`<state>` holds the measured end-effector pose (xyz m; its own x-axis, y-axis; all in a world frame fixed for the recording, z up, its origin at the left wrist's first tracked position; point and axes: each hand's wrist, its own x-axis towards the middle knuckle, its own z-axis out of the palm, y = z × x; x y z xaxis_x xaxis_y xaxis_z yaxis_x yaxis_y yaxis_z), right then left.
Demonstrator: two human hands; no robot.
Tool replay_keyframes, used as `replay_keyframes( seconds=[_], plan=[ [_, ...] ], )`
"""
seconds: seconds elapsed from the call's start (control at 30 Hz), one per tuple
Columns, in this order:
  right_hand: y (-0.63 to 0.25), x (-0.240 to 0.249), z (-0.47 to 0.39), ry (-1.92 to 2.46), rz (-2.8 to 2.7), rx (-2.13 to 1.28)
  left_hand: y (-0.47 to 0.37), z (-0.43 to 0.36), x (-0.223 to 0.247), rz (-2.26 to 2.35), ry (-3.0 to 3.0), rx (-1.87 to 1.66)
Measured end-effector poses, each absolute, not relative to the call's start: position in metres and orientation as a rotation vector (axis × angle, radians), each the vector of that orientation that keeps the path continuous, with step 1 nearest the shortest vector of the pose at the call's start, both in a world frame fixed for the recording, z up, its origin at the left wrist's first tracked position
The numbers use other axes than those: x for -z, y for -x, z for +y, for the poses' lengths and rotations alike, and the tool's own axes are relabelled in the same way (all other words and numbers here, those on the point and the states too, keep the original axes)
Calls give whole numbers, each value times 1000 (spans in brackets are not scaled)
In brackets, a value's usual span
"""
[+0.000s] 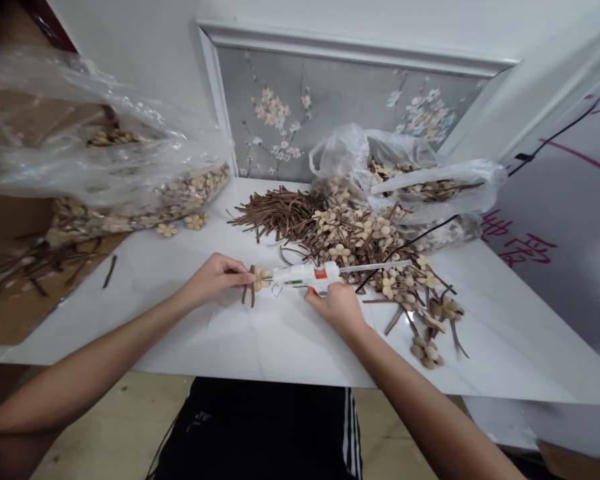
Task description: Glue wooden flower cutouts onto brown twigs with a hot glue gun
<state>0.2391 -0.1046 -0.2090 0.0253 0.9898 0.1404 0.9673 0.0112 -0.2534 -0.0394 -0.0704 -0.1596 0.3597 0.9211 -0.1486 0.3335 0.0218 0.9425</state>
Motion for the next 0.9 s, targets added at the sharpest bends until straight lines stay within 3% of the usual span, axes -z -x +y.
replay_keyframes(
  seconds=[0.9],
  plan=[
    [-240,209,-104,2052,-2067,-97,40,-70,161,1185,-1522,-662]
  ],
)
